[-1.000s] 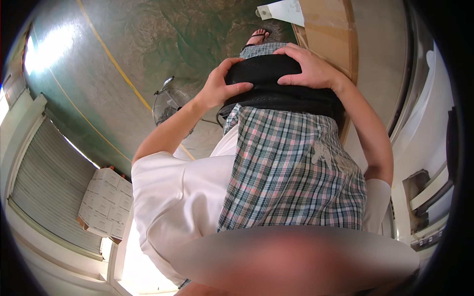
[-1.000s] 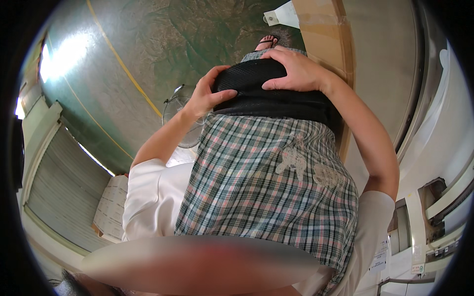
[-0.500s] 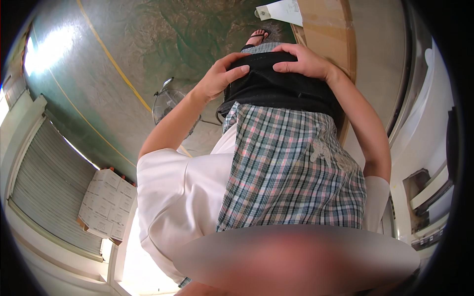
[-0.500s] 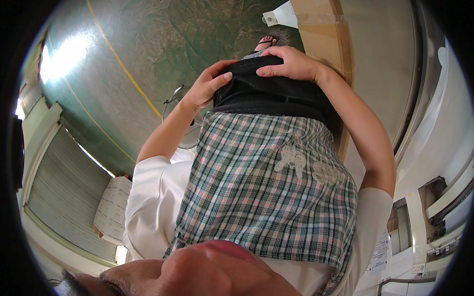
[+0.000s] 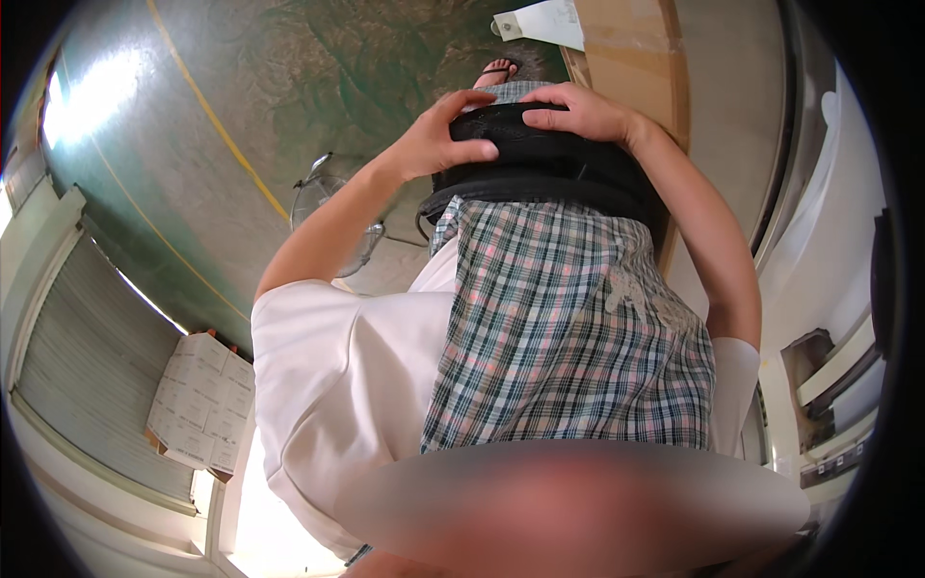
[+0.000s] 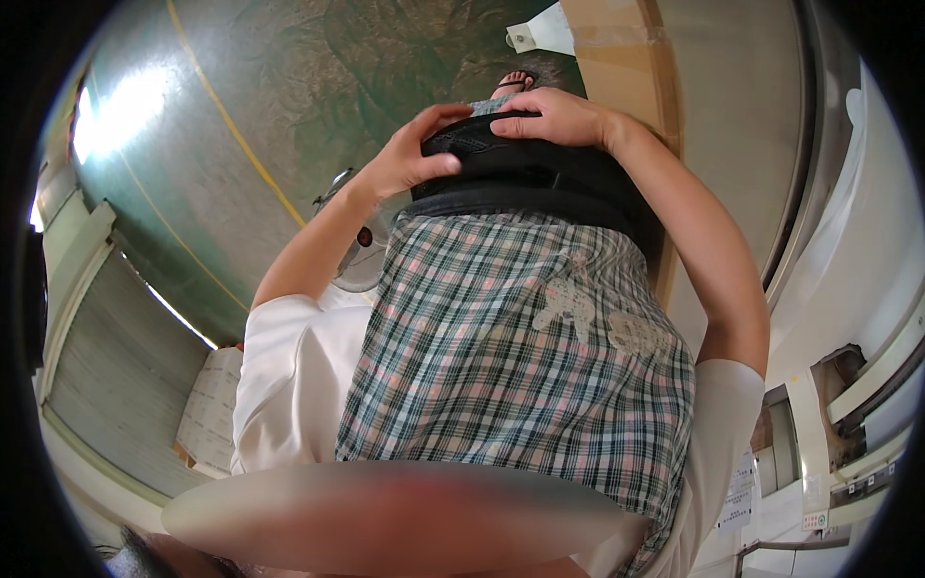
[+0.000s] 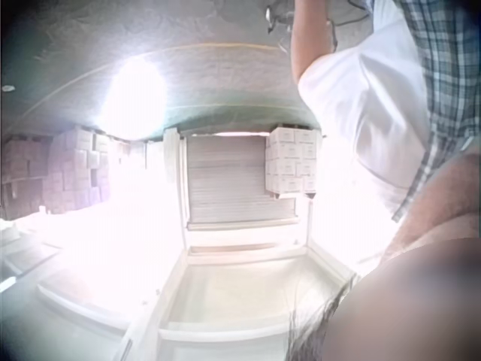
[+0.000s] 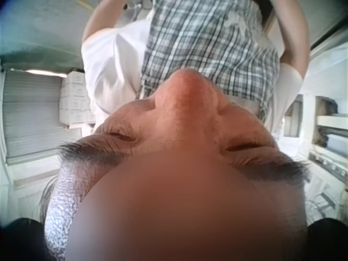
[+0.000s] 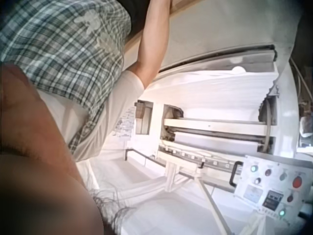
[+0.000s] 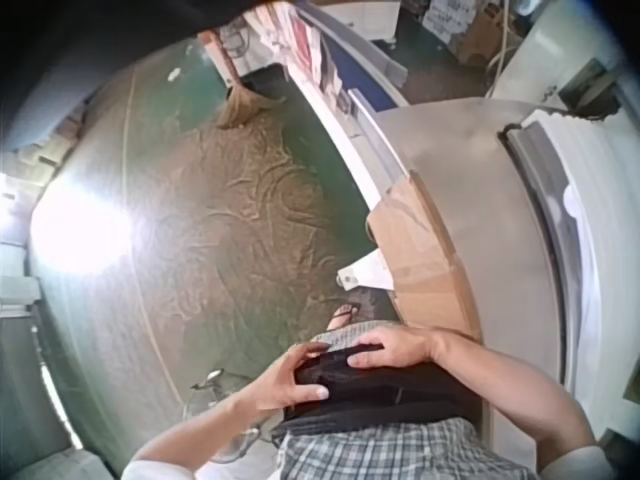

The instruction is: Aligning and moving large sheets of paper from a stack into an industrial machine.

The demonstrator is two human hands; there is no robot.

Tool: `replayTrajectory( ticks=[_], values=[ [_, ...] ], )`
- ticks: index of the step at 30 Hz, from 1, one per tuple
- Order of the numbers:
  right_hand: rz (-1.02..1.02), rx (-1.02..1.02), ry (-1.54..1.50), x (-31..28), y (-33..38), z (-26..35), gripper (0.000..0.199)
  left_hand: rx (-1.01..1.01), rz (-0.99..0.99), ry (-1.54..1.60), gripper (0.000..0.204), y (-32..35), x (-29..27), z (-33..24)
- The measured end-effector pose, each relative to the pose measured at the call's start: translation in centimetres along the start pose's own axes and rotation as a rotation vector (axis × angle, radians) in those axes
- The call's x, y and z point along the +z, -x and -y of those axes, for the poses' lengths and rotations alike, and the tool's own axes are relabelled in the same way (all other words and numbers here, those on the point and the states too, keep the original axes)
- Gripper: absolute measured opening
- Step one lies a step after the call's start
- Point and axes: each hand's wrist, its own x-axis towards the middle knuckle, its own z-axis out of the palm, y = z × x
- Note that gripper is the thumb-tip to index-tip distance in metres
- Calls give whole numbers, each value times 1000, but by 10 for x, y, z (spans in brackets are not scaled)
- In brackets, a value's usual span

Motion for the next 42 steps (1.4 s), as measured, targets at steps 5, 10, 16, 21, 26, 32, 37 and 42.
replayTrajectory(
  ticks=[5,10,16,21,26,32,37,42],
  values=[
    [-5,-19,22,1,0,-1,44,267,41,-824,37,-20,7,-28],
    [26,-149,165,-1,12,14,55,236,186,-962,27,-25,-1,-47],
    [-57,-137,325,10,8,23,55,121,388,-1136,33,-21,-10,-70],
    [-43,-80,433,17,-3,27,54,-195,453,-1352,42,3,-14,-80],
    [-36,-67,469,18,-9,23,54,-233,358,-1142,46,8,-24,-70],
    [27,-37,470,13,-17,26,59,-78,267,-794,57,4,-37,-50],
    [14,-35,454,14,-8,35,62,-142,350,-726,63,-8,-36,-42],
    [-16,-54,328,14,-2,37,64,-184,413,-624,67,-10,-31,-46]
  ],
)
